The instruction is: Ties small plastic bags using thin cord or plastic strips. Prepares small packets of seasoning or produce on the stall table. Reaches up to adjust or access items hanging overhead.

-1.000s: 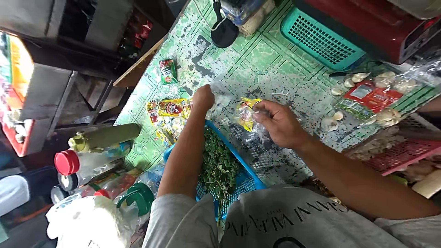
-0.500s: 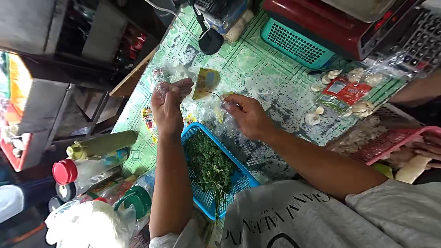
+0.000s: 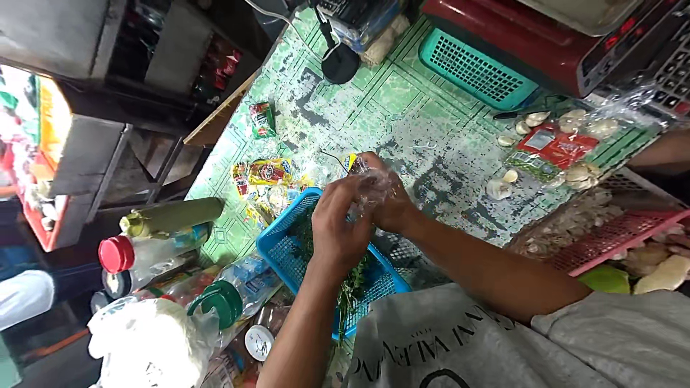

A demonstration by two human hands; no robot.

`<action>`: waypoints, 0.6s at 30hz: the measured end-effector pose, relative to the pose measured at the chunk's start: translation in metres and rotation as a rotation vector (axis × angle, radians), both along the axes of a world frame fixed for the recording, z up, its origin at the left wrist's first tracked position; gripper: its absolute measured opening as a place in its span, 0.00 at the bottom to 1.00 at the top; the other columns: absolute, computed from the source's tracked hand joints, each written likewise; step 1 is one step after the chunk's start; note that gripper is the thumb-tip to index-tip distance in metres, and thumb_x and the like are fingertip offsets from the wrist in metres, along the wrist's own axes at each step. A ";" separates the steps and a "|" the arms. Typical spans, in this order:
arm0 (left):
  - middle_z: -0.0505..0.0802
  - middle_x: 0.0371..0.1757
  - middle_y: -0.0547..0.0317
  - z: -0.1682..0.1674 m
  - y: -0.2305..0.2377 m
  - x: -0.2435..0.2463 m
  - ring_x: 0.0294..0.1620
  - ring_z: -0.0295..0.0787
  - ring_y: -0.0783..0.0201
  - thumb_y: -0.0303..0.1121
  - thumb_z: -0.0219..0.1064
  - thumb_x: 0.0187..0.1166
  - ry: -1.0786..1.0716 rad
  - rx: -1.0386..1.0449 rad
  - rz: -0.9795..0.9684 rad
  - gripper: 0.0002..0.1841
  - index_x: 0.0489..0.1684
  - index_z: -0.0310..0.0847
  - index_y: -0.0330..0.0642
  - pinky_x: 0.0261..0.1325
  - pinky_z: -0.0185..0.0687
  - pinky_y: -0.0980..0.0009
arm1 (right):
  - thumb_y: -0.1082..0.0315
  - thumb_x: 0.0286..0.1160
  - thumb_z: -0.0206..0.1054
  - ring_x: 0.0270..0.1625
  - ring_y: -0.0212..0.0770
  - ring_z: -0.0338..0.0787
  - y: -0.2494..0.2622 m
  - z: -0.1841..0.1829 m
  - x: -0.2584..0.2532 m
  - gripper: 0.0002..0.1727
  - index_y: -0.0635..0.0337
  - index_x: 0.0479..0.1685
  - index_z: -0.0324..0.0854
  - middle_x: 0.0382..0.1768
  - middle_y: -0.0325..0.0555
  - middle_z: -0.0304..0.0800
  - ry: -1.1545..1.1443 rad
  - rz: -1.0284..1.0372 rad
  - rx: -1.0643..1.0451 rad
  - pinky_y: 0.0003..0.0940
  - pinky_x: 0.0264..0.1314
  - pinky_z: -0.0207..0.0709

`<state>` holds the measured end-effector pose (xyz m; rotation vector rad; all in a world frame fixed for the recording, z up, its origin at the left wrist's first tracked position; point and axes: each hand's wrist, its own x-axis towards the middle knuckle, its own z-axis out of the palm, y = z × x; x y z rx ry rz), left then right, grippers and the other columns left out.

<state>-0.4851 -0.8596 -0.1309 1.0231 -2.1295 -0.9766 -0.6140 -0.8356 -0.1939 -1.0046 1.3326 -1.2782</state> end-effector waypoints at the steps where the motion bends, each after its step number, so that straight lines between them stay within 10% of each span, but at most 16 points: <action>1: 0.94 0.60 0.51 0.002 -0.002 0.008 0.65 0.90 0.56 0.33 0.65 0.83 0.145 0.158 -0.022 0.09 0.50 0.86 0.38 0.67 0.89 0.57 | 0.67 0.71 0.71 0.49 0.33 0.91 0.001 -0.003 -0.001 0.31 0.60 0.76 0.68 0.50 0.46 0.89 -0.040 0.004 0.010 0.35 0.52 0.89; 4: 0.96 0.48 0.58 -0.003 -0.018 0.030 0.47 0.94 0.61 0.54 0.60 0.87 0.410 0.445 0.163 0.20 0.52 0.87 0.47 0.52 0.93 0.61 | 0.67 0.76 0.62 0.37 0.36 0.90 0.008 -0.007 -0.003 0.28 0.58 0.77 0.65 0.43 0.45 0.88 -0.030 0.032 -0.056 0.37 0.37 0.89; 7: 0.92 0.38 0.66 -0.004 -0.032 0.027 0.29 0.84 0.75 0.41 0.59 0.90 0.218 0.461 0.294 0.15 0.55 0.89 0.42 0.33 0.83 0.77 | 0.70 0.80 0.59 0.31 0.32 0.86 0.010 0.000 -0.004 0.15 0.59 0.63 0.77 0.37 0.41 0.87 0.089 0.075 -0.137 0.32 0.32 0.84; 12: 0.94 0.45 0.64 0.010 -0.031 0.010 0.39 0.90 0.72 0.29 0.65 0.84 0.269 0.405 0.140 0.06 0.42 0.89 0.42 0.46 0.88 0.74 | 0.70 0.78 0.65 0.46 0.30 0.90 0.015 0.006 -0.020 0.16 0.61 0.63 0.76 0.47 0.41 0.89 0.023 0.163 -0.178 0.30 0.48 0.89; 15: 0.93 0.44 0.64 0.013 -0.020 0.004 0.42 0.91 0.71 0.27 0.63 0.84 0.293 0.336 0.176 0.06 0.43 0.87 0.40 0.50 0.90 0.72 | 0.63 0.70 0.73 0.60 0.32 0.89 0.019 0.004 -0.031 0.33 0.61 0.77 0.70 0.62 0.45 0.86 -0.088 0.225 -0.181 0.34 0.62 0.88; 18: 0.94 0.44 0.68 0.021 -0.016 0.007 0.43 0.91 0.74 0.27 0.62 0.85 0.321 0.331 0.179 0.08 0.43 0.89 0.44 0.51 0.89 0.75 | 0.64 0.68 0.68 0.48 0.30 0.88 0.020 0.006 -0.037 0.35 0.54 0.78 0.62 0.50 0.40 0.84 -0.345 0.229 -0.135 0.30 0.51 0.86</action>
